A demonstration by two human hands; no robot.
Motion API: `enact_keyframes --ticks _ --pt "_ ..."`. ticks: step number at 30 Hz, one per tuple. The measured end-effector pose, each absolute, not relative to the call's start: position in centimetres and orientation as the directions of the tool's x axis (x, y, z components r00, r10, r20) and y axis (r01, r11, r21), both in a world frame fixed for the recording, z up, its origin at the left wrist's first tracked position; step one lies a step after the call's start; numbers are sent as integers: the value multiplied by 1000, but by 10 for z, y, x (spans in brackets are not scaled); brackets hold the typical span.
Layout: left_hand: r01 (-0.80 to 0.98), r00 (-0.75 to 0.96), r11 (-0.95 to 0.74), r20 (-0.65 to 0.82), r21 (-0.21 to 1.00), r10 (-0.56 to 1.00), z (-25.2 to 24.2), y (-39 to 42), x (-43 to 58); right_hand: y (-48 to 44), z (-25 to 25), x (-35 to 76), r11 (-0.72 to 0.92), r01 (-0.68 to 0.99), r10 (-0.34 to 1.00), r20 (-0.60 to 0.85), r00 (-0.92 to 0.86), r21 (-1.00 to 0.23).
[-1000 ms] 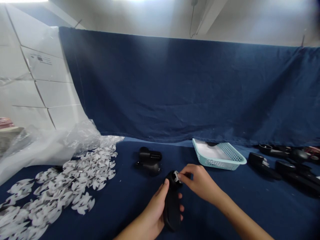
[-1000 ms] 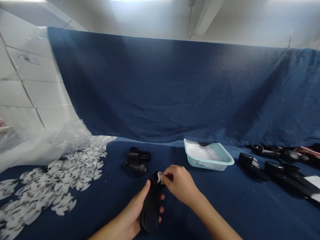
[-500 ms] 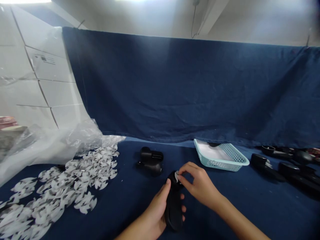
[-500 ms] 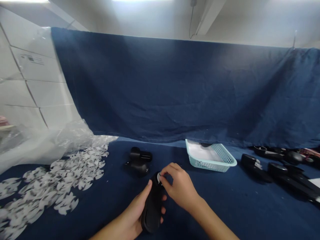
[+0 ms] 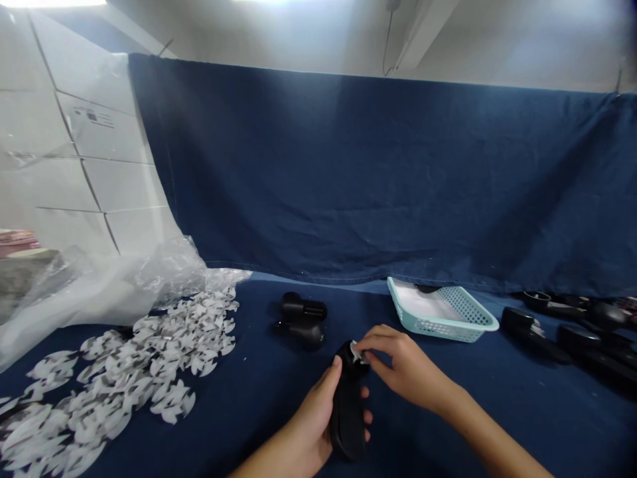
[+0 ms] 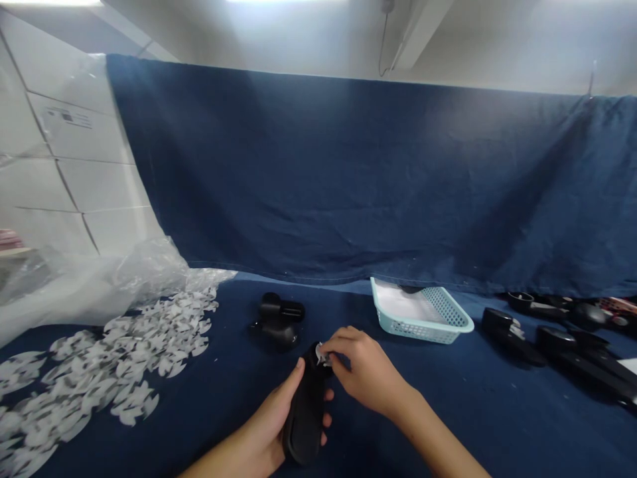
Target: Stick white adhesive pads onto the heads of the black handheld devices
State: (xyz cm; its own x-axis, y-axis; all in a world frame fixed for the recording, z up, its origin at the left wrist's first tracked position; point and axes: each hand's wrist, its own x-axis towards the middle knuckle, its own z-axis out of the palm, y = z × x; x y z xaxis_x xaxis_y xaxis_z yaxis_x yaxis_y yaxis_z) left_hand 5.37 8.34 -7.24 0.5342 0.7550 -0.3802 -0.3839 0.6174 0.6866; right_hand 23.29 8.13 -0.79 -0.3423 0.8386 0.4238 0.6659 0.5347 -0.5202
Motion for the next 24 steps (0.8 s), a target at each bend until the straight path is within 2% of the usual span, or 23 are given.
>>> enact_keyframes --ticks 24 --pt "-401 546 628 -376 667 749 -71 80 52 83 -13 230 482 661 867 421 -266 -574"
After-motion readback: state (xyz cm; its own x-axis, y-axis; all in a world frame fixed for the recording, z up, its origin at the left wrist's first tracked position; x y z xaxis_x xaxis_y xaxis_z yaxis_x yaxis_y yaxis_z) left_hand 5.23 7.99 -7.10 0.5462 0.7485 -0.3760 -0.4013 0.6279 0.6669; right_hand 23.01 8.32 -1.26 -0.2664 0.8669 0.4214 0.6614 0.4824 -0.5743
